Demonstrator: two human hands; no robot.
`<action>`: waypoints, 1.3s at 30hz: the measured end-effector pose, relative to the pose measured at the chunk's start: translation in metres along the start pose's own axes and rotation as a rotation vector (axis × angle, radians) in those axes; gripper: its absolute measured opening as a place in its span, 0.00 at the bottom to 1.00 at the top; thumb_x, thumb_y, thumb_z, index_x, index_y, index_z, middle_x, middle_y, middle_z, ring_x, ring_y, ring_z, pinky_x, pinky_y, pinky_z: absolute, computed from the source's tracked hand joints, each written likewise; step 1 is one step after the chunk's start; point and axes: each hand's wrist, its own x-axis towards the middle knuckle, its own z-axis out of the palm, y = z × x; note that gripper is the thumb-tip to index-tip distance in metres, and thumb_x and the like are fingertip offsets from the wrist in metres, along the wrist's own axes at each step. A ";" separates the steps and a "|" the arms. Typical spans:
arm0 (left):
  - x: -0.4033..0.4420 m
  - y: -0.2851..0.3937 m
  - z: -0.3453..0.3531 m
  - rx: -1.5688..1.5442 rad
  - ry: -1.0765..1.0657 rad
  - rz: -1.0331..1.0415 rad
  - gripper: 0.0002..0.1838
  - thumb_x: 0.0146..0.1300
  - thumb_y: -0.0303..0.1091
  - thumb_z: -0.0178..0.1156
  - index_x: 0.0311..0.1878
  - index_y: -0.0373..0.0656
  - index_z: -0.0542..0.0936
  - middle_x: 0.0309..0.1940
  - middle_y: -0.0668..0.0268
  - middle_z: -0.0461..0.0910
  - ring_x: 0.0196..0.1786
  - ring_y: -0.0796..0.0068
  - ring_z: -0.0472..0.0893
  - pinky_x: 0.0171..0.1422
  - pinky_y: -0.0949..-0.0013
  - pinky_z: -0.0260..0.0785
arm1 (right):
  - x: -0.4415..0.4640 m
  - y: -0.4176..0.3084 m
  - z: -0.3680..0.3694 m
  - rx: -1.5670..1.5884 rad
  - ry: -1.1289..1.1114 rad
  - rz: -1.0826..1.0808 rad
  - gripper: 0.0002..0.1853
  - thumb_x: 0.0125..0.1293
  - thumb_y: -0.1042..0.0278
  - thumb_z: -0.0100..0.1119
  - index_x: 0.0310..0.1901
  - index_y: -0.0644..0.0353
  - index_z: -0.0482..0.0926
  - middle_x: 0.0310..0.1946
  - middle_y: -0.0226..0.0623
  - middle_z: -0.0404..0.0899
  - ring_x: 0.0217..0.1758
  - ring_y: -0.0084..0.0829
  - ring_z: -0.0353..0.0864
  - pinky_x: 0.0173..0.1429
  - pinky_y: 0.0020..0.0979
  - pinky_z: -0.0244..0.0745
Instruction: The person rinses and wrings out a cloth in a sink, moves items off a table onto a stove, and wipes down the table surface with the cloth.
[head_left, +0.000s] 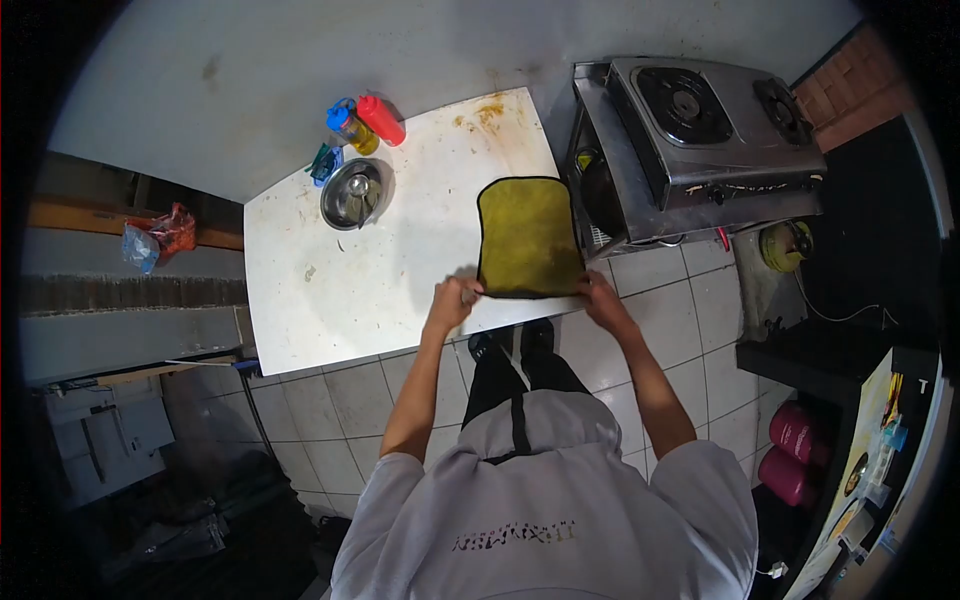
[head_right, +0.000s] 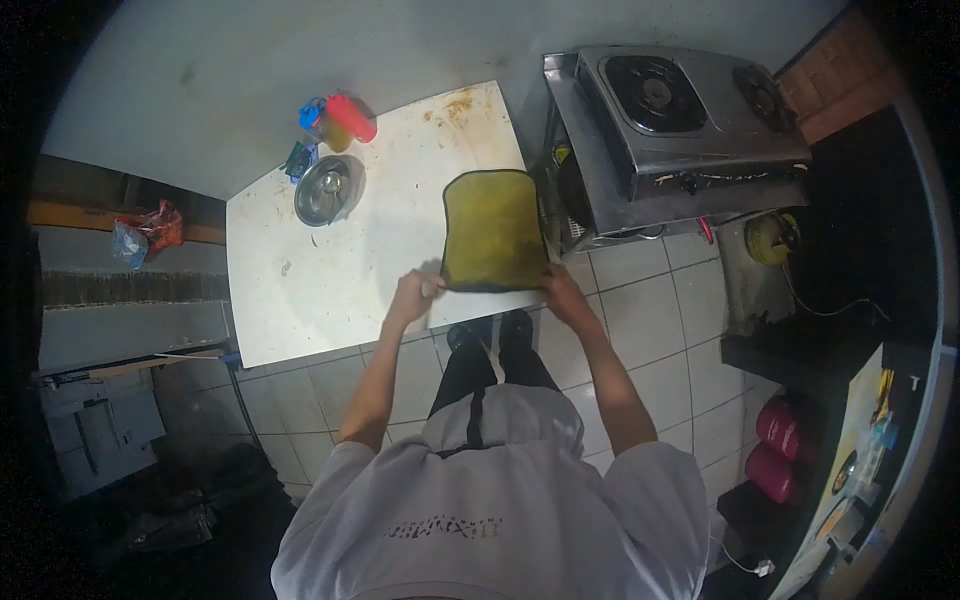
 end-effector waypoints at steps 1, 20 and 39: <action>-0.007 0.003 0.007 0.012 -0.037 -0.060 0.10 0.49 0.21 0.65 0.37 0.44 0.85 0.38 0.60 0.86 0.45 0.52 0.82 0.53 0.55 0.73 | -0.009 0.003 0.009 0.007 0.012 -0.017 0.17 0.56 0.85 0.57 0.48 0.61 0.83 0.51 0.49 0.76 0.58 0.49 0.74 0.63 0.41 0.71; 0.000 0.064 0.056 0.113 -0.039 0.014 0.28 0.59 0.25 0.58 0.65 0.40 0.70 0.64 0.48 0.68 0.66 0.43 0.68 0.68 0.47 0.63 | -0.016 0.000 0.032 -0.085 0.128 -0.070 0.26 0.61 0.79 0.55 0.63 0.62 0.71 0.65 0.55 0.65 0.71 0.55 0.62 0.73 0.49 0.59; 0.124 0.019 0.118 0.551 0.139 -0.122 0.37 0.71 0.50 0.43 0.77 0.40 0.52 0.78 0.51 0.47 0.81 0.52 0.45 0.81 0.45 0.34 | 0.108 0.017 0.068 -0.494 -0.026 0.066 0.37 0.70 0.55 0.47 0.72 0.73 0.53 0.75 0.55 0.50 0.81 0.47 0.45 0.81 0.51 0.41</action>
